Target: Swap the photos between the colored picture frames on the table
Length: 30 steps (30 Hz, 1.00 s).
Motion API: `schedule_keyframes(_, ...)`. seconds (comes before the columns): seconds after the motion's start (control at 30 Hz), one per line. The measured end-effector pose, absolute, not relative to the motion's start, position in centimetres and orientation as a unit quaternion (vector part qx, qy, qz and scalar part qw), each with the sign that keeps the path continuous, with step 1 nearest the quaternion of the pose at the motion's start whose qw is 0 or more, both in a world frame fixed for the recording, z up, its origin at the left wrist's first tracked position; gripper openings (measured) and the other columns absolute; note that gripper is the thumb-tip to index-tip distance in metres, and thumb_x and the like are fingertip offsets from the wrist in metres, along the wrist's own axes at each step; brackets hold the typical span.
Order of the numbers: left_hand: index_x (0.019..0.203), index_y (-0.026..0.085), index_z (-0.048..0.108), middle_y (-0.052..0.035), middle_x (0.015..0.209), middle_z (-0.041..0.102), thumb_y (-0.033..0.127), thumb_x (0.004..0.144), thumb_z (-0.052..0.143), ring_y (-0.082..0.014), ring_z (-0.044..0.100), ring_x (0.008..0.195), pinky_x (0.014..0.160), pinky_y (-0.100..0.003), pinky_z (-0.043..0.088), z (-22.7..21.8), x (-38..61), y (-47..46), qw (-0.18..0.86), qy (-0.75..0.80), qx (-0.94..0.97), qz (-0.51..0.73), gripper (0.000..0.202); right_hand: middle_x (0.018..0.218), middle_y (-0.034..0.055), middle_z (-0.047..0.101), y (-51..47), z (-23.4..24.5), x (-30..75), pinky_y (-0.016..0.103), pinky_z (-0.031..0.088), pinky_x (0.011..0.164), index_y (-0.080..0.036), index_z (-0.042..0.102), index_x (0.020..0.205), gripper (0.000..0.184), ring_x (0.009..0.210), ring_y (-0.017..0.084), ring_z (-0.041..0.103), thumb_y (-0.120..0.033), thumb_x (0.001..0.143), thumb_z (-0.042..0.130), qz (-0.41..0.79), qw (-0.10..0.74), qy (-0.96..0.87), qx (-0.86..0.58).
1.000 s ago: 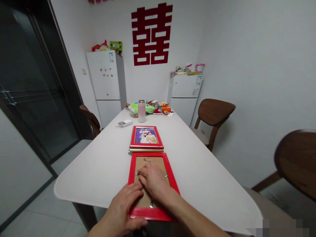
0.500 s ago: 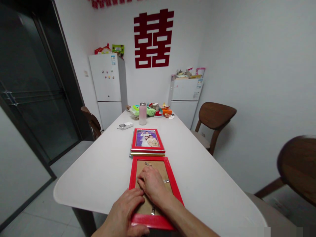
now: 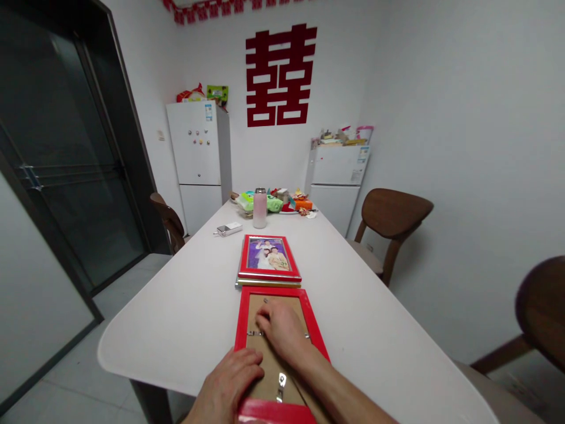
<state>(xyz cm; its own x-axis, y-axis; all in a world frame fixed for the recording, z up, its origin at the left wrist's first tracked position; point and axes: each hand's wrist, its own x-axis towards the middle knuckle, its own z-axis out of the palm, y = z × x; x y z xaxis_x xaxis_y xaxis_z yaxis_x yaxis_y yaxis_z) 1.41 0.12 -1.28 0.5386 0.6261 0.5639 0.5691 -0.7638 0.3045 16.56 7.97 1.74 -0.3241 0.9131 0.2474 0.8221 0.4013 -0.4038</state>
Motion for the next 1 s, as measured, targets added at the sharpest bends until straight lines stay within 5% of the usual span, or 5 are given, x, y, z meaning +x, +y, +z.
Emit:
schedule_keyframes(0.37, 0.078, 0.018, 0.056, -0.0107, 0.107, 0.059, 0.060, 0.057, 0.058, -0.0279, 0.054, 0.098, 0.084, -0.043, 0.042, -1.0, 1.5, -0.2, 0.112, 0.383, 0.875, 0.272, 0.047, 0.068, 0.0074, 0.063, 12.1, 1.2, 17.4, 0.024, 0.031, 0.053, -0.016, 0.058, 0.066, 0.013, 0.065, 0.018, 0.056, -0.023, 0.071, 0.048, 0.065, 0.219, -0.717, -0.659)
schedule_keyframes(0.67, 0.089, 0.015, 0.054, -0.0175, 0.111, 0.054, 0.049, 0.060, 0.062, -0.0323, 0.048, 0.103, 0.088, -0.054, 0.034, -1.4, 4.7, -0.2, 0.072, 0.395, 0.890, 0.216, 0.046, 0.073, 0.0022, 0.064, 11.1, 2.1, 20.3, 0.022, 0.039, 0.062, -0.017, 0.059, 0.071, 0.027, 0.067, 0.012, 0.057, -0.030, 0.077, 0.035, 0.123, 0.299, -0.715, -0.620)
schedule_keyframes(1.0, 0.114, 0.013, 0.040, -0.0184, 0.124, 0.041, 0.022, 0.060, 0.066, -0.0306, 0.038, 0.113, 0.091, -0.042, 0.038, -0.8, 4.9, -0.6, 0.114, 0.358, 0.899, 0.225, 0.061, 0.090, 0.0081, 0.063, 3.5, 1.9, 26.3, 0.034, 0.045, 0.071, -0.017, 0.056, 0.094, 0.037, 0.076, 0.020, 0.059, -0.041, 0.065, 0.052, 0.422, 0.551, -0.423, -0.583)
